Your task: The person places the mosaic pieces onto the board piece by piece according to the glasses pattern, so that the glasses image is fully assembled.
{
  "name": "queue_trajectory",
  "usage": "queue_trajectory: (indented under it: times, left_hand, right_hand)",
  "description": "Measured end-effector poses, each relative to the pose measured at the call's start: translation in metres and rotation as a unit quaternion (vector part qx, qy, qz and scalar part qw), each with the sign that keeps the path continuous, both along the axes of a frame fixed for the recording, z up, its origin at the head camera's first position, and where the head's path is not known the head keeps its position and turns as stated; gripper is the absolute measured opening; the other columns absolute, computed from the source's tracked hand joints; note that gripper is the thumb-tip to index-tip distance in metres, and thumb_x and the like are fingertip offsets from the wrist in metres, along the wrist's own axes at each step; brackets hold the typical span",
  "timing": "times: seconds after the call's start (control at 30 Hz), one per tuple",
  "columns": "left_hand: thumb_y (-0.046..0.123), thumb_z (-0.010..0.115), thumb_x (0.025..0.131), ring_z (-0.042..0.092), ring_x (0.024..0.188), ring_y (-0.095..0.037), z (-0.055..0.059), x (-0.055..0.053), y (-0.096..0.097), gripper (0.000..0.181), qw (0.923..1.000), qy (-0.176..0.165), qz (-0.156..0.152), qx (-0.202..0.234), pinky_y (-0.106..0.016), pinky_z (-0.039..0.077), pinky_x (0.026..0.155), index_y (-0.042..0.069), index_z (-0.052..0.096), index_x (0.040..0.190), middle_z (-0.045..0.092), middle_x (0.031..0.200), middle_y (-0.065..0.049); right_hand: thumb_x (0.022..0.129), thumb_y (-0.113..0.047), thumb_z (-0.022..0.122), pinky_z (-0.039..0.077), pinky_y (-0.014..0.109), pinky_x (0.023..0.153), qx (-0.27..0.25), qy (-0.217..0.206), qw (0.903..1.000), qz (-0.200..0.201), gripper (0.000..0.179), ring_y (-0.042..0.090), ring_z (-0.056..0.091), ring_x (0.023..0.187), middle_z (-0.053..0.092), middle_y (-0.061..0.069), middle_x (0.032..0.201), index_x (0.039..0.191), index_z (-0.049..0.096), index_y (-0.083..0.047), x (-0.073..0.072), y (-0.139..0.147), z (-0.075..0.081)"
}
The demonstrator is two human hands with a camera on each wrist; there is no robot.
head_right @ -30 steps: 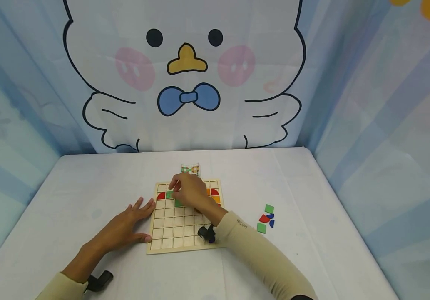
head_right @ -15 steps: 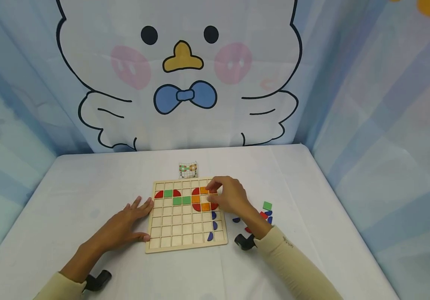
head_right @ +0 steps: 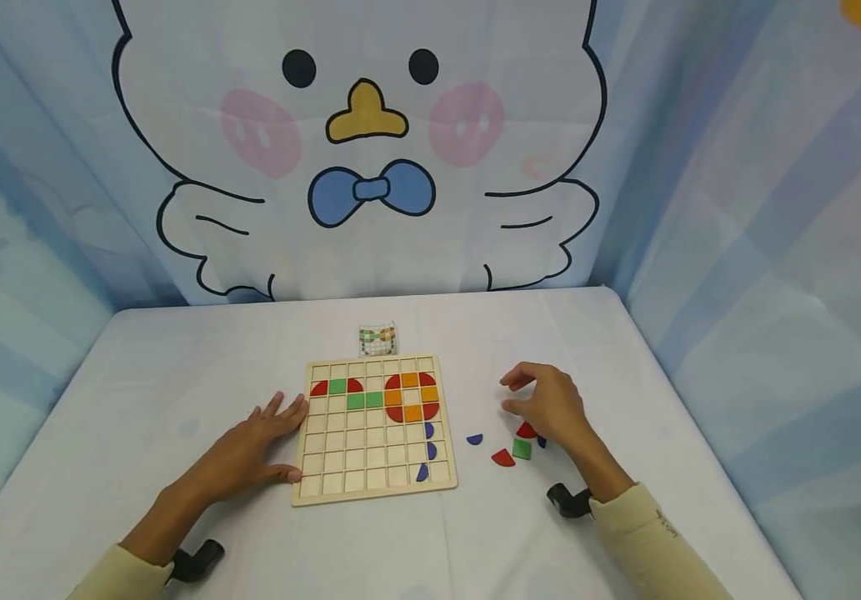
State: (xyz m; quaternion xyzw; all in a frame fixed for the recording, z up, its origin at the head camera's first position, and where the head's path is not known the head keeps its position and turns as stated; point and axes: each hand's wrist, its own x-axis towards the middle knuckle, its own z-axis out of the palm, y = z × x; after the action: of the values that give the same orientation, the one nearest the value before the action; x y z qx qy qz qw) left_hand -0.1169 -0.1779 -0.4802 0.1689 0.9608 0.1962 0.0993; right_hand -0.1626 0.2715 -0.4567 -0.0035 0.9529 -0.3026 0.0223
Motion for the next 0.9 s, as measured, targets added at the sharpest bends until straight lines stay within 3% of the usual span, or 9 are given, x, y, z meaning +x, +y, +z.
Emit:
queue_trajectory:
  times: [0.13,0.33,0.53,0.9]
  left_hand:
    - [0.047,0.090,0.078,0.022,0.163,-0.046,0.001,0.000,0.000,0.109,1.0000,0.000,0.000,0.002,-0.072,0.032,0.124,0.013,0.036,0.166,0.033,0.172,-0.010]
    - [0.047,0.091,0.077,0.023,0.162,-0.047,0.003,0.002,0.001,0.109,1.0000,-0.006,0.006,0.002,-0.073,0.033,0.122,0.014,0.036,0.166,0.035,0.172,-0.010]
    - [0.046,0.092,0.076,0.021,0.163,-0.047,0.001,0.001,0.001,0.110,1.0000,-0.004,0.008,0.001,-0.073,0.032,0.122,0.013,0.036,0.166,0.033,0.172,-0.010]
    - [0.045,0.092,0.077,0.021,0.163,-0.046,0.001,0.001,0.000,0.110,1.0000,0.000,0.006,0.001,-0.072,0.032,0.124,0.013,0.036,0.166,0.033,0.172,-0.010]
  right_hand:
    - [0.088,-0.020,0.087,0.049,0.030,0.068,0.019,-0.008,0.9997,-0.011,0.031,0.024,0.059,0.086,0.077,0.013,0.115,0.117,0.078,-0.014,0.004,0.020,-0.004]
    - [0.090,-0.021,0.086,0.054,0.042,0.079,0.032,-0.024,0.9991,-0.016,0.026,0.033,0.065,0.106,0.077,0.013,0.109,0.114,0.080,-0.012,0.009,0.034,-0.009]
    - [0.090,-0.021,0.086,0.048,0.035,0.072,0.039,-0.028,0.9988,-0.010,0.018,0.027,0.063,0.094,0.072,0.006,0.095,0.105,0.079,-0.013,0.008,0.035,-0.012]
    - [0.088,-0.027,0.088,0.046,0.033,0.066,0.068,-0.038,0.9969,-0.008,0.027,0.023,0.061,0.083,0.070,0.006,0.090,0.105,0.074,-0.011,0.006,0.034,-0.010]
